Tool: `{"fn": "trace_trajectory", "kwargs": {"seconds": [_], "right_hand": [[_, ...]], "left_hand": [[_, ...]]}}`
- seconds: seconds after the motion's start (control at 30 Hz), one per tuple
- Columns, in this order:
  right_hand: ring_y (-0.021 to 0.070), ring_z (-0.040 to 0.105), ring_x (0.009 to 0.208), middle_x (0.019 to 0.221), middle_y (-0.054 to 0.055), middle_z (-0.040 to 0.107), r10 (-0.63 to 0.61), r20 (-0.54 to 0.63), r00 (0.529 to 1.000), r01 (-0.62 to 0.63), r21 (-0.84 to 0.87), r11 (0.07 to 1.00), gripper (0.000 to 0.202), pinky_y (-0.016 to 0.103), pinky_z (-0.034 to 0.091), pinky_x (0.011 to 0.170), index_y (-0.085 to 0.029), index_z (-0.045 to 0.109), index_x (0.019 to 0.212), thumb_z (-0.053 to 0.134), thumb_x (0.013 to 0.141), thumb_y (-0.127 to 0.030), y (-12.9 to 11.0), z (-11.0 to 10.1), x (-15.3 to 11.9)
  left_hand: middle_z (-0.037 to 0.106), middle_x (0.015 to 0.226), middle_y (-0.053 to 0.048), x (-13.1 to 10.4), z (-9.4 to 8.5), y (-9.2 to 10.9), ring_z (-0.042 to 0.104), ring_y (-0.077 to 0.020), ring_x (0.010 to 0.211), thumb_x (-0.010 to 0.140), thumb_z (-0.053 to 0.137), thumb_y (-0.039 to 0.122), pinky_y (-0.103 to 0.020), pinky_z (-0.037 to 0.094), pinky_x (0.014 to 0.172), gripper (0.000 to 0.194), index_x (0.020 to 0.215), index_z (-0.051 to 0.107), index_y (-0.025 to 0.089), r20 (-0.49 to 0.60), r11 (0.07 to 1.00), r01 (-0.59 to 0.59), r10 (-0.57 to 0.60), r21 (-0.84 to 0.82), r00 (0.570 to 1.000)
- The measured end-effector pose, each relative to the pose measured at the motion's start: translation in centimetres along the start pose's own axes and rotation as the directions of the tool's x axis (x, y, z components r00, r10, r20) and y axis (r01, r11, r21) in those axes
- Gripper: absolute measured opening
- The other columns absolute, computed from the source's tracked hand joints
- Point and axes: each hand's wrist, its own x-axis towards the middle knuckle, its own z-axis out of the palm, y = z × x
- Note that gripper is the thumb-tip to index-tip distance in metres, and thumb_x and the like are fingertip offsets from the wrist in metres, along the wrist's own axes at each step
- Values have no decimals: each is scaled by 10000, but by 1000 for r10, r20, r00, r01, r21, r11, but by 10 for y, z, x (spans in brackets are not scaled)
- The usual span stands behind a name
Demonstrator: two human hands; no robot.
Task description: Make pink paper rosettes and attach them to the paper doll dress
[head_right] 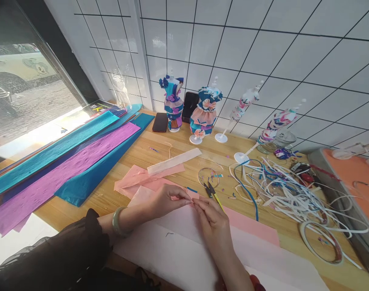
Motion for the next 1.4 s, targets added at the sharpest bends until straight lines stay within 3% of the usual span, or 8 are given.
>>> {"fn": "trace_trajectory", "kwargs": {"seconds": [0.23,0.53,0.77,1.0,1.4], "right_hand": [[180,630,754,882,72,681,237,-59,970,-232,81,969,231,294,535,654,-208,672,951,623,766,-337,-5,4,1],[208,634,866,905,60,700,193,-38,980,-190,63,980,148,337,512,758,-241,710,815,596,781,-331,-5,1,2],[218,636,870,918,72,703,296,-27,955,-288,169,943,150,338,520,743,-238,721,797,633,742,-346,-8,0,3],[212,650,809,864,69,720,472,23,881,-453,326,830,200,344,509,762,-214,722,753,711,650,-384,-8,-1,7],[194,639,721,758,65,717,495,58,867,-471,420,775,200,326,521,683,-197,718,716,742,616,-368,-4,0,7]], "left_hand": [[696,782,-16,0,0,0,607,-109,703,784,588,232,-197,453,638,119,792,693,178,-51,1000,-10,10,13,999],[693,803,-19,0,0,0,615,-118,742,789,583,260,-211,470,680,133,813,685,179,-22,1000,5,-5,2,1000],[692,776,-18,-1,-1,0,606,-113,709,788,589,295,-209,461,659,153,797,685,176,-27,999,6,-5,35,1000],[682,739,-14,0,-2,4,599,-112,688,782,597,294,-212,459,649,146,768,681,174,-32,999,-8,9,37,999],[665,705,-29,1,0,5,593,-109,664,766,598,261,-214,463,622,136,709,649,148,-45,998,-59,59,5,997]]}}
